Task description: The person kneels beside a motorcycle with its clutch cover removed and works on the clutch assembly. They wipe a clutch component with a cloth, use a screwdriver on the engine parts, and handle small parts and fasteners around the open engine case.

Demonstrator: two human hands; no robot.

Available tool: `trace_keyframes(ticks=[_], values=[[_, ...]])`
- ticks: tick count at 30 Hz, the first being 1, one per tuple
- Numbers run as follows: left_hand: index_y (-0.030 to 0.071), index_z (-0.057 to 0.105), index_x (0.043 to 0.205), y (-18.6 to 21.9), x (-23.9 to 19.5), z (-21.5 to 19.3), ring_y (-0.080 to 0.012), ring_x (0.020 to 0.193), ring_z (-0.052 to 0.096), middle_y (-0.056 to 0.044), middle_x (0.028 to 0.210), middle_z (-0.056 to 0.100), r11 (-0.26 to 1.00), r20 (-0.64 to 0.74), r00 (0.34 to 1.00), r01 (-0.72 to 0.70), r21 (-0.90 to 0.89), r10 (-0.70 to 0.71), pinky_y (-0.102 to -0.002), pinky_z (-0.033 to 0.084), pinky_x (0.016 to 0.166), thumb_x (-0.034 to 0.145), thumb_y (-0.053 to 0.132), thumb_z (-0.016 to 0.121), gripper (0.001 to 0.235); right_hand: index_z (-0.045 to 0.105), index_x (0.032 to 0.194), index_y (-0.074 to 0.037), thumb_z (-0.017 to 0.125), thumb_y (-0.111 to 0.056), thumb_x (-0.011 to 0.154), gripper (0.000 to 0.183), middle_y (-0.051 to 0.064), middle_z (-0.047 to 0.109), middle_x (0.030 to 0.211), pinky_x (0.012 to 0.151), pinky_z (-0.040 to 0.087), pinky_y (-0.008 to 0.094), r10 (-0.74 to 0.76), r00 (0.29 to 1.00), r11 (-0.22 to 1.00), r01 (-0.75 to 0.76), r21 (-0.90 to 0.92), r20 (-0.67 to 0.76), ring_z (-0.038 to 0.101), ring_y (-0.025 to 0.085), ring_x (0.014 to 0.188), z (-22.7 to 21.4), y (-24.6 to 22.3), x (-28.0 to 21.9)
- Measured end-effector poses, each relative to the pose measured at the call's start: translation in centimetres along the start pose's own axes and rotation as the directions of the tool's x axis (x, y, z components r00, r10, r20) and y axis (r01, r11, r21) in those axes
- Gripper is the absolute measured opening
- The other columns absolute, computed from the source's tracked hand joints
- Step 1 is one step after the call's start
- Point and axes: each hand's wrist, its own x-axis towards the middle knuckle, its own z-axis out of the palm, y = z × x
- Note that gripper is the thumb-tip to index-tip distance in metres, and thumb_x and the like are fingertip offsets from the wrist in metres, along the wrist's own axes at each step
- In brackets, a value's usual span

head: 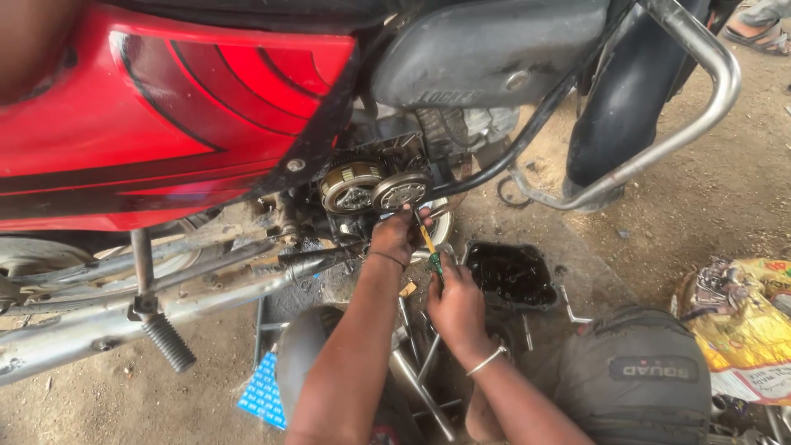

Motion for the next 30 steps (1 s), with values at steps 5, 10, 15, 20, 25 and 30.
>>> trace_keyframes(ticks=[5,10,15,20,25,30], values=[[0.000,0.061,0.117,0.1,-1.1,0.6,-0.0239,0.078,0.074,-0.015,0.097,0.076,0.998,-0.041,0.999,0.032,-0.059,-0.034,-0.036,0.053,0.062,0.102,0.020,0.057,0.025,0.065,0.130,0.001,0.066,-0.011,0.091,0.041,0.020,0.071,0.097,0.068,0.058,0.042,-0.049,0.989,0.987,0.069,0.146,-0.139,0.071,0.033,0.078,2.7,2.1,-0.5],[-0.005,0.060,0.114,0.8,-3.1,0.8,-0.0284,0.087,0.075,-0.019,0.102,0.076,0.983,0.036,0.982,0.184,0.017,-0.185,-0.040,0.060,0.075,0.100,0.012,0.046,0.025,0.072,0.127,-0.006,0.069,-0.009,0.089,0.038,0.009,0.072,0.083,0.046,0.035,0.030,0.470,0.705,0.082,-0.634,0.769,0.531,0.050,0.017,0.054,3.8,4.4,0.6],[-0.007,0.056,0.108,-0.1,-3.0,0.1,-0.0335,0.093,0.075,-0.023,0.101,0.074,0.993,0.099,0.989,0.101,0.056,-0.106,-0.047,0.062,0.086,0.098,-0.001,0.053,0.012,0.075,0.116,-0.002,0.073,-0.012,0.099,0.020,0.006,0.077,0.085,0.062,0.050,0.021,0.147,0.989,0.844,-0.134,0.519,0.015,0.065,0.009,0.070,5.5,5.0,-0.4],[-0.007,0.064,0.107,-0.2,-3.2,0.4,-0.0306,0.092,0.076,-0.020,0.100,0.076,0.998,0.030,0.997,0.068,-0.005,-0.068,-0.042,0.063,0.084,0.097,0.000,0.058,0.013,0.060,0.103,-0.012,0.070,-0.026,0.093,0.020,0.003,0.064,0.077,0.038,0.030,0.025,0.397,0.601,-0.158,-0.700,0.697,0.694,0.043,0.010,0.043,5.0,6.0,0.6],[-0.004,0.066,0.107,-1.0,-2.6,0.6,-0.0283,0.088,0.076,-0.017,0.097,0.076,0.999,-0.019,0.999,0.029,0.026,-0.029,-0.041,0.060,0.074,0.094,0.001,0.063,0.013,0.058,0.096,-0.013,0.068,-0.029,0.095,0.019,0.004,0.066,0.076,0.041,0.037,0.023,0.288,0.612,-0.347,-0.650,0.676,0.736,0.050,0.009,0.047,2.2,3.1,0.6],[-0.004,0.068,0.105,-1.4,-2.1,0.8,-0.0273,0.084,0.074,-0.017,0.096,0.075,0.999,-0.075,0.997,0.035,0.008,-0.035,-0.039,0.061,0.069,0.095,0.004,0.068,0.014,0.061,0.109,-0.015,0.064,-0.034,0.097,0.023,0.002,0.058,0.074,0.047,0.035,0.027,0.567,0.644,0.099,-0.672,0.734,0.513,0.047,0.012,0.053,2.7,0.7,-1.2]])
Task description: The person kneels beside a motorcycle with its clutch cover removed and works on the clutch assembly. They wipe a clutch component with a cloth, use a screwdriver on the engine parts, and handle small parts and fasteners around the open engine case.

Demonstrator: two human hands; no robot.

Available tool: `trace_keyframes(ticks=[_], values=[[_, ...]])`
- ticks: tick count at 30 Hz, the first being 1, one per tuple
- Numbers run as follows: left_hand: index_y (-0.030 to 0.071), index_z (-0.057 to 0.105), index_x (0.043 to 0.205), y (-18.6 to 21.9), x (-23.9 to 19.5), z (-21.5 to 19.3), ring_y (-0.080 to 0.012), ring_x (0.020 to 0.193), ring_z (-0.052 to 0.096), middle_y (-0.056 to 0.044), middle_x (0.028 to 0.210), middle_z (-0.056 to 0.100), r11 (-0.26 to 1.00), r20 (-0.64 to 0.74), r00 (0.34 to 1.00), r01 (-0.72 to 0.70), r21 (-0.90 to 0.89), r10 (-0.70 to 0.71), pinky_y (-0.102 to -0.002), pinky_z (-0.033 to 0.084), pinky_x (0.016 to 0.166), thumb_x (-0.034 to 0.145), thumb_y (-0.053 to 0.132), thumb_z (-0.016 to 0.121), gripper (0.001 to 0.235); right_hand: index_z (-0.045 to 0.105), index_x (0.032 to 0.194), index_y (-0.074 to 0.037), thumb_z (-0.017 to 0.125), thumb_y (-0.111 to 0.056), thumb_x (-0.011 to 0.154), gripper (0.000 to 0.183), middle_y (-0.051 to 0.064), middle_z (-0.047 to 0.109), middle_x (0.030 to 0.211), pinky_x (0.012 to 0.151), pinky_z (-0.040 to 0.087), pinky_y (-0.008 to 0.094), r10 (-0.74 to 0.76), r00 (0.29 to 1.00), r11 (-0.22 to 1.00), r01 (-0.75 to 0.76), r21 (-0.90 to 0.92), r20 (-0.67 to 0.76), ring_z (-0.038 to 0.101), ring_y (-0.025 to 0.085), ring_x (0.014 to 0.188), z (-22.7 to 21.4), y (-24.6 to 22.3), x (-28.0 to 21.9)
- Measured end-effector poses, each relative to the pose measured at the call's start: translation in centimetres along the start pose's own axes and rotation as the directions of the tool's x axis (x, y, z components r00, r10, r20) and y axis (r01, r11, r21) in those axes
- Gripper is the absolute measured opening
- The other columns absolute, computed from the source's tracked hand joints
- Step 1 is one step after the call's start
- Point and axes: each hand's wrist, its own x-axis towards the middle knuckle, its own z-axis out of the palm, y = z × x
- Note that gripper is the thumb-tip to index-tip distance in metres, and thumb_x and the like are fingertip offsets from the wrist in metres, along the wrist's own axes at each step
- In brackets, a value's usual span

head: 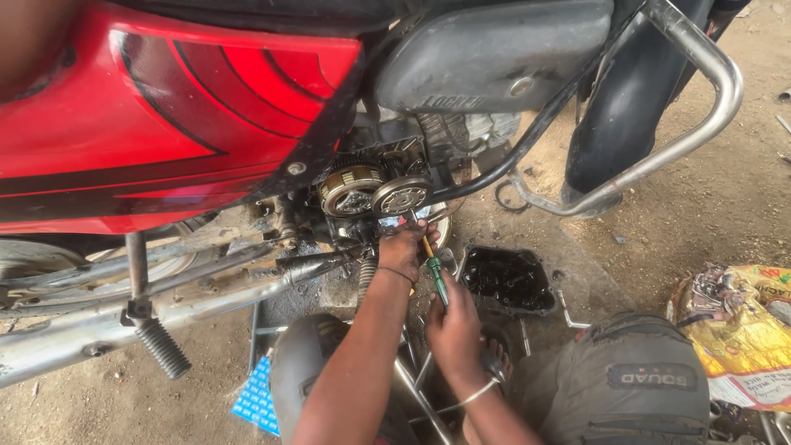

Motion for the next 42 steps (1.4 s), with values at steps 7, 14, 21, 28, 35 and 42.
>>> trace_keyframes(ticks=[7,14,21,28,35,42], values=[[-0.008,0.066,0.103,-0.7,1.4,-0.5,-0.0292,0.081,0.076,-0.018,0.092,0.074,0.996,0.019,0.998,-0.058,-0.067,0.060,-0.039,0.065,0.069,0.091,-0.006,0.065,0.012,0.061,0.114,-0.008,0.057,-0.039,0.106,0.032,-0.003,0.053,0.064,0.055,0.039,0.030,0.046,0.912,0.793,-0.281,0.540,0.407,0.047,0.012,0.053,-1.3,0.1,-0.5],[-0.005,0.066,0.101,-0.4,0.8,0.2,-0.0278,0.080,0.076,-0.019,0.092,0.074,0.994,-0.011,0.997,-0.071,-0.082,0.070,-0.037,0.063,0.066,0.090,-0.005,0.067,0.010,0.064,0.105,-0.008,0.067,-0.030,0.098,0.023,-0.003,0.050,0.069,0.055,0.036,0.033,-0.104,0.988,0.995,0.103,-0.015,-0.117,0.045,0.013,0.057,-2.2,3.3,1.6],[-0.006,0.065,0.100,-0.5,0.9,0.5,-0.0278,0.076,0.075,-0.018,0.088,0.074,0.986,-0.021,0.989,-0.145,-0.086,0.144,-0.037,0.061,0.062,0.091,-0.004,0.068,0.010,0.059,0.099,-0.014,0.057,-0.037,0.099,0.023,0.002,0.060,0.071,0.055,0.040,0.032,0.055,0.998,0.990,-0.052,0.131,-0.019,0.056,0.015,0.058,-0.1,-0.4,-1.7],[-0.005,0.063,0.101,-0.8,1.1,0.7,-0.0268,0.076,0.076,-0.018,0.091,0.074,0.984,-0.054,0.988,-0.150,-0.099,0.145,-0.036,0.062,0.063,0.092,-0.004,0.065,0.009,0.061,0.106,-0.007,0.062,-0.034,0.103,0.027,-0.001,0.051,0.069,0.056,0.044,0.032,0.086,0.982,0.900,-0.150,0.409,0.170,0.052,0.014,0.059,-4.9,4.2,3.3],[-0.006,0.057,0.116,-1.3,1.9,1.4,-0.0267,0.077,0.076,-0.019,0.094,0.074,0.971,-0.106,0.984,-0.160,-0.176,0.143,-0.037,0.062,0.065,0.092,-0.002,0.066,0.025,0.054,0.123,-0.006,0.054,-0.038,0.117,0.032,0.006,0.061,0.100,0.083,0.047,0.032,-0.902,0.343,0.068,0.713,-0.697,0.263,0.062,0.019,0.096,-2.1,2.3,-0.5],[-0.007,0.060,0.116,-1.4,1.4,1.5,-0.0247,0.077,0.076,-0.018,0.094,0.075,0.964,-0.088,0.981,-0.187,-0.190,0.173,-0.034,0.063,0.065,0.093,-0.001,0.067,0.025,0.061,0.113,-0.011,0.064,-0.040,0.100,0.031,0.000,0.060,0.076,0.061,0.047,0.032,-0.185,0.980,0.962,0.166,-0.215,-0.075,0.056,0.017,0.065,-3.5,2.2,1.0]])
